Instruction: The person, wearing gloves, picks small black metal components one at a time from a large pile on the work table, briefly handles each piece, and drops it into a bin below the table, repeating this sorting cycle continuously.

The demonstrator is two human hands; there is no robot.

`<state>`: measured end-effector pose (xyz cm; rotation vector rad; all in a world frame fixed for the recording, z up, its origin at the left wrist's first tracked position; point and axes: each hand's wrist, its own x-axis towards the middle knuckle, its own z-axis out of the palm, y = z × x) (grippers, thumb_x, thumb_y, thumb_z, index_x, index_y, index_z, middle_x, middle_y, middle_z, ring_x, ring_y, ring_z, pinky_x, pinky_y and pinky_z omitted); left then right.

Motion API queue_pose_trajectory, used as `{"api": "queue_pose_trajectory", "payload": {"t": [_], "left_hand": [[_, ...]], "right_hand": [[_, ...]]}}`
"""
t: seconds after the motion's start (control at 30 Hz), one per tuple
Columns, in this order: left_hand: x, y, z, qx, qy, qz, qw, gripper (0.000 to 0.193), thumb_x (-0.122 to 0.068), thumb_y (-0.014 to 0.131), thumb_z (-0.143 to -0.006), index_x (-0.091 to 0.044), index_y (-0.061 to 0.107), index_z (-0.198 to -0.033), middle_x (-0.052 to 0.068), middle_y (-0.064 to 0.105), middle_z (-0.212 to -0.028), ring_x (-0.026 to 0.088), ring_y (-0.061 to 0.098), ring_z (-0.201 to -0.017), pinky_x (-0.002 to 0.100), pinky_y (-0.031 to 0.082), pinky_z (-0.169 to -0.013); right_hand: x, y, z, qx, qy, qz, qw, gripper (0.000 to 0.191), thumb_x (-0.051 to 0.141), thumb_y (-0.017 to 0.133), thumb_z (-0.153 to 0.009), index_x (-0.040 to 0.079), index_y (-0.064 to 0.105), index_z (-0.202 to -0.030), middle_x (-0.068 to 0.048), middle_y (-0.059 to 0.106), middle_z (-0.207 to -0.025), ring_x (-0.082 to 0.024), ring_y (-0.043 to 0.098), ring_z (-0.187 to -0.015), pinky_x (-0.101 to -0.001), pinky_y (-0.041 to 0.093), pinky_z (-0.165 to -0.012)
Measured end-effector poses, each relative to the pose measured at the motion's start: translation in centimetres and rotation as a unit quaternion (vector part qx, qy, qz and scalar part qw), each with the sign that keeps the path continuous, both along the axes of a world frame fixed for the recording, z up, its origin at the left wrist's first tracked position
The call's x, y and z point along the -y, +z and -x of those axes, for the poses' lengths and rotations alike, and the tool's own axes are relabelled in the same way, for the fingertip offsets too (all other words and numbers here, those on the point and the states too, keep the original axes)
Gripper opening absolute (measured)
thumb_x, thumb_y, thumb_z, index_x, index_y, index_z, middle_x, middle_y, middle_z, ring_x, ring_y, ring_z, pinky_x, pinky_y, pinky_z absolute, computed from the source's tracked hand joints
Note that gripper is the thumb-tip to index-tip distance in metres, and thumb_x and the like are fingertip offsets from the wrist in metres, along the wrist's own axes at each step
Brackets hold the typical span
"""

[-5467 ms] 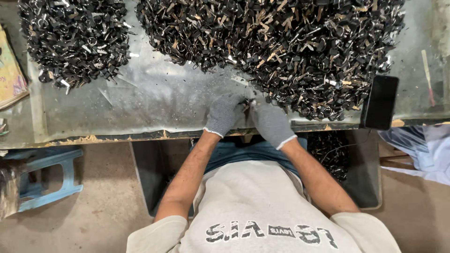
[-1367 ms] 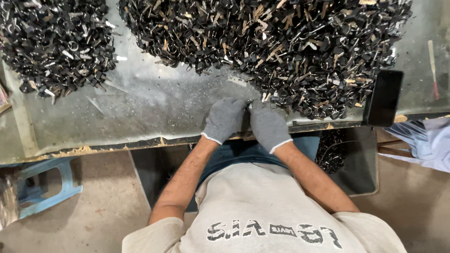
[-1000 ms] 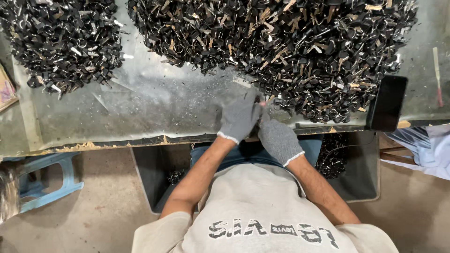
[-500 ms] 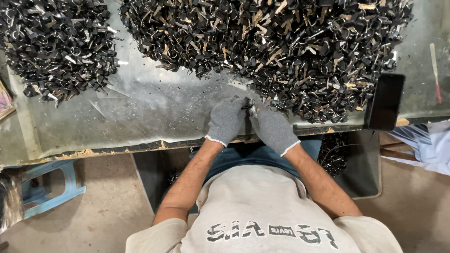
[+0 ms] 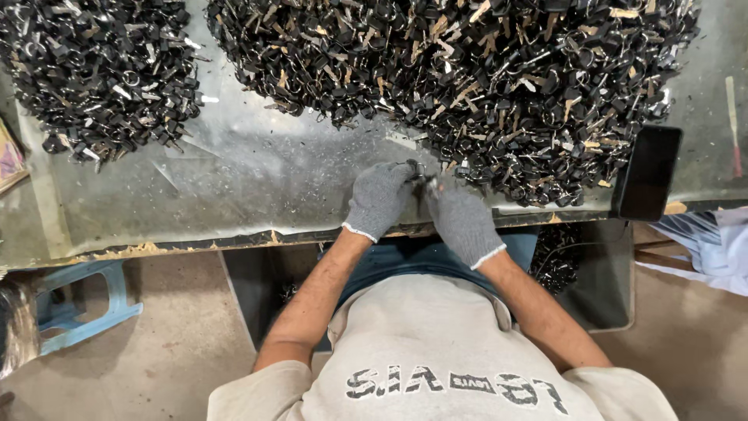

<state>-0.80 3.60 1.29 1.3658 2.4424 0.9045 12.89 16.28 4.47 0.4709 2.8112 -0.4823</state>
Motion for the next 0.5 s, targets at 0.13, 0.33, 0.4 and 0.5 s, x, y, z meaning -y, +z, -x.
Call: {"api": "queue_pose_trajectory", "payload": {"t": [0.13, 0.33, 0.4, 0.5], "left_hand": [[0.3, -0.8, -0.4, -0.072, -0.041, 0.002, 0.997, 0.015, -0.014, 0.069, -0.085, -0.010, 0.070, -0.100, 0.013, 0.071, -0.092, 0.035, 0.069, -0.090, 0.048, 0.055, -0.080], [0.2, 1.9, 0.8, -0.025, -0.024, 0.057, 0.998, 0.021, -0.019, 0.070, -0.085, -0.012, 0.073, -0.105, 0.012, 0.071, -0.089, 0.033, 0.071, -0.085, 0.046, 0.057, -0.076], [1.3, 4.4, 1.6, 0.083, -0.003, 0.291, 0.953, 0.020, -0.028, 0.070, -0.094, -0.011, 0.071, -0.104, 0.013, 0.071, -0.090, 0.031, 0.073, -0.081, 0.046, 0.058, -0.075], [3.8, 7.6, 1.8, -0.076, -0.024, 0.307, 0.948, 0.020, -0.017, 0.070, -0.085, -0.017, 0.075, -0.104, 0.011, 0.074, -0.094, 0.029, 0.075, -0.086, 0.047, 0.059, -0.075]], "right_hand": [[0.7, -0.6, 1.0, -0.011, -0.047, -0.042, 0.998, 0.036, 0.019, 0.053, -0.101, -0.003, 0.055, -0.130, -0.020, 0.072, -0.084, -0.033, 0.073, -0.067, -0.0433, 0.060, -0.056], [-0.6, -0.9, 0.8, 0.014, -0.033, 0.020, 0.999, 0.035, 0.028, 0.052, -0.106, -0.004, 0.056, -0.122, -0.021, 0.071, -0.076, -0.035, 0.073, -0.064, -0.0459, 0.060, -0.054], [-0.8, -0.8, 0.0, 0.006, -0.025, 0.050, 0.998, 0.042, 0.025, 0.053, -0.100, -0.004, 0.053, -0.131, -0.022, 0.071, -0.074, -0.037, 0.073, -0.059, -0.0475, 0.059, -0.052], [-0.6, -0.8, -1.0, -0.021, -0.042, 0.056, 0.997, 0.049, 0.028, 0.057, -0.099, -0.007, 0.051, -0.132, -0.023, 0.071, -0.072, -0.037, 0.073, -0.063, -0.0472, 0.059, -0.054]]}}
